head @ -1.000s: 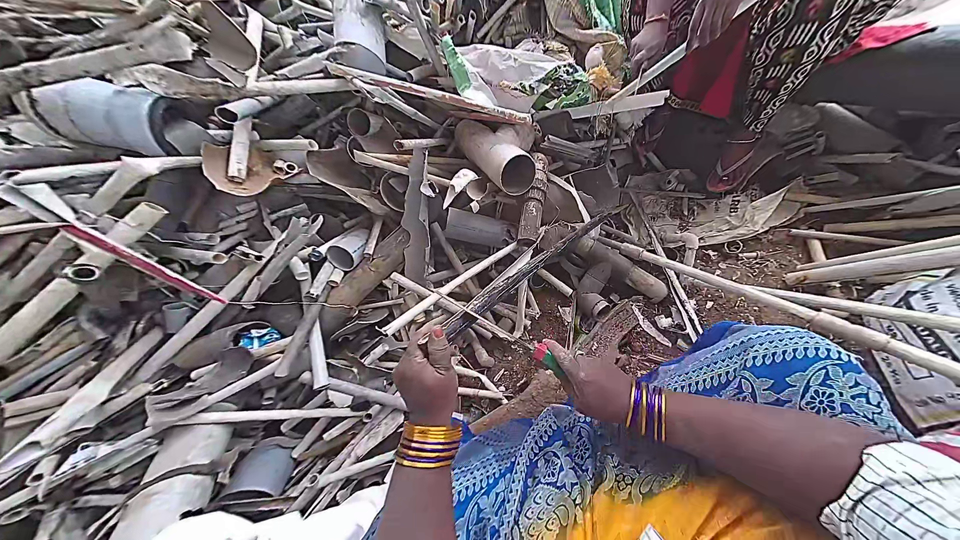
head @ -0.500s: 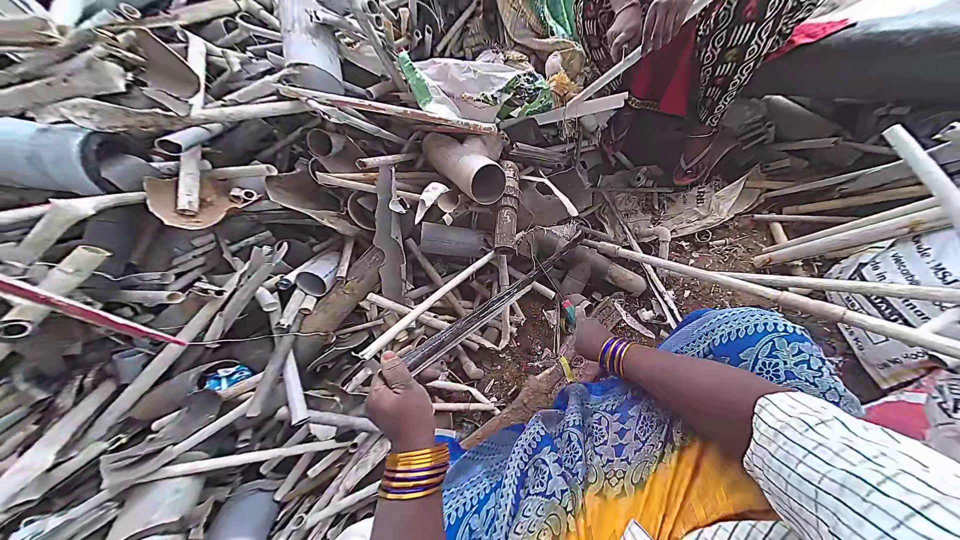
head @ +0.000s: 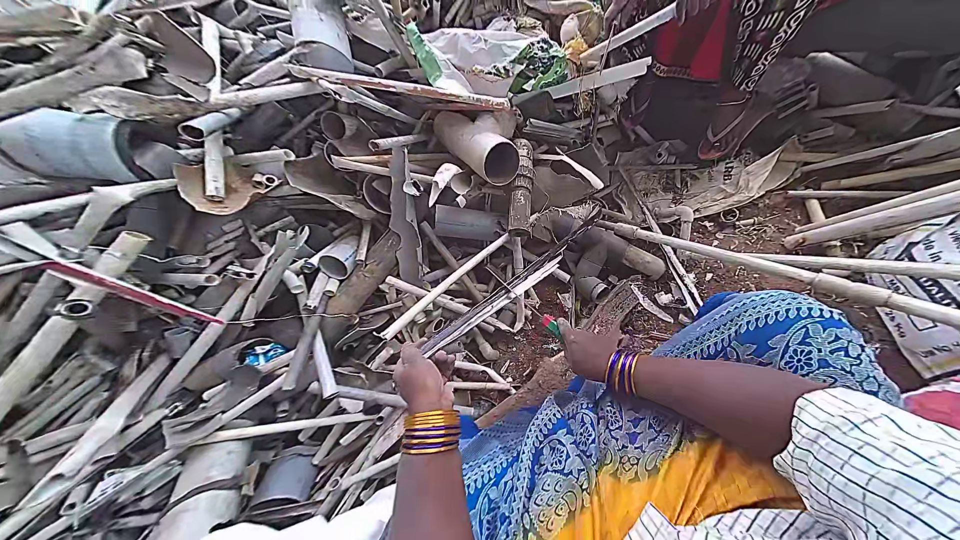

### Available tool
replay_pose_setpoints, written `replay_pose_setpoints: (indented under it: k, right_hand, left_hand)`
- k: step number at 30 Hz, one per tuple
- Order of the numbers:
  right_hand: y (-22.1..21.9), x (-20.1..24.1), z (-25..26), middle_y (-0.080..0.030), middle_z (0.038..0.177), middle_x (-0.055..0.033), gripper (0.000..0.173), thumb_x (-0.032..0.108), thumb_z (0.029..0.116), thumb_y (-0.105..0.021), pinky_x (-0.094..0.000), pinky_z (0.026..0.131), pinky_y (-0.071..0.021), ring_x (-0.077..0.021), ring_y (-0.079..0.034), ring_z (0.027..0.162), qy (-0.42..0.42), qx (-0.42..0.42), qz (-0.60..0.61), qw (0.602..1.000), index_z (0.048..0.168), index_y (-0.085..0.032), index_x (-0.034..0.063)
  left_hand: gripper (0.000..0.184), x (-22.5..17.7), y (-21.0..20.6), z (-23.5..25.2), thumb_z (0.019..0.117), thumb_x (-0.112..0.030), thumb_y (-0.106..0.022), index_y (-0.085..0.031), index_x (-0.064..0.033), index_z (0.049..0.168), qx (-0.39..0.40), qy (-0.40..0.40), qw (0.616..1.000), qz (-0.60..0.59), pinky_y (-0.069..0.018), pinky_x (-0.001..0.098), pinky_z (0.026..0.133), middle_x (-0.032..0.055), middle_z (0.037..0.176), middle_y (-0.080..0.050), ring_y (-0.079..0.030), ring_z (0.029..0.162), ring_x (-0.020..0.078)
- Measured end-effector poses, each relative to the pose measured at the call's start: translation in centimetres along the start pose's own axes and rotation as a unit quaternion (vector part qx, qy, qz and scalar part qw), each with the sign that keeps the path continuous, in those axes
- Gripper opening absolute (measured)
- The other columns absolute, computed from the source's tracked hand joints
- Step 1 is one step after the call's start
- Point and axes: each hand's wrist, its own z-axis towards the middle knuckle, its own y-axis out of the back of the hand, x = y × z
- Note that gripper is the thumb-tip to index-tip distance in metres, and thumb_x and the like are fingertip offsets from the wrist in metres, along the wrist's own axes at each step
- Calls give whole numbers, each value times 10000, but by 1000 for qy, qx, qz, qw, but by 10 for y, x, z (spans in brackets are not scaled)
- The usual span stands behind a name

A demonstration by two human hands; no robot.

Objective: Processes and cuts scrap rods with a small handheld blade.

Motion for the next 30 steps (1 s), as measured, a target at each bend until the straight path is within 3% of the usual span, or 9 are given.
replay_pose_setpoints:
  k: [3, 6, 8, 14, 19, 25, 30]
  right_hand:
    - [-1, -3, -6, -605, 1224, -329, 598, 107, 1096, -345, -632, 884, -515, -505, -650, 1072, 90, -9, -79, 993, 1654, -132, 80]
    - [5, -25, 11, -598, 1230, -342, 588, 91, 1093, -356, -638, 889, -512, -522, -641, 1088, 68, -22, -106, 992, 1650, -167, 103]
    - [1, -26, 11, -603, 1238, -328, 590, 96, 1087, -370, -635, 899, -513, -505, -644, 1107, 50, -15, -90, 995, 1645, -180, 97]
    - [5, 2, -11, -626, 1184, -321, 549, 174, 1118, -322, -632, 886, -503, -503, -650, 1066, 120, 1, -103, 987, 1640, -186, 67]
    - [13, -27, 11, -618, 1271, -296, 565, 133, 1078, -395, -613, 952, -510, -456, -648, 1164, -31, -39, -32, 998, 1604, -212, 35]
    - [0, 14, -23, -644, 1216, -287, 560, 197, 1109, -367, -607, 929, -519, -459, -666, 1105, 46, 3, -58, 997, 1628, -205, 63]
    - [10, -24, 12, -632, 1268, -275, 508, 161, 1092, -372, -589, 953, -525, -433, -661, 1158, -52, -42, -72, 995, 1569, -264, 23]
  left_hand:
    - [393, -3, 5, -1, 1141, -337, -311, -546, -22, 1153, -2, -1, 1000, -17, -513, 227, 458, -16, 603, -474, -513, 428, 64]
    - [320, 1, 2, -5, 1126, -313, -349, -538, -55, 1125, 11, 51, 998, -35, -512, 247, 480, -8, 628, -464, -496, 453, 82]
    - [345, 5, -3, -6, 1134, -316, -331, -533, -42, 1190, 19, 66, 997, -28, -510, 253, 502, 0, 664, -455, -492, 476, 91]
    - [374, -3, -5, -1, 1145, -307, -330, -528, 9, 1165, 13, -19, 998, 54, -489, 215, 486, -8, 639, -447, -477, 449, 57]
    - [402, -7, -5, -9, 1145, -268, -339, -587, 44, 1196, 22, -78, 990, 120, -484, 218, 530, 27, 716, -503, -493, 494, 59]
    - [426, -8, -8, -5, 1148, -265, -310, -563, 55, 1273, 33, -88, 987, 133, -493, 246, 555, 52, 753, -523, -502, 517, 78]
    - [416, -7, -4, 0, 1145, -272, -327, -574, 31, 1286, 46, -71, 984, 158, -520, 289, 609, 102, 861, -566, -547, 581, 120]
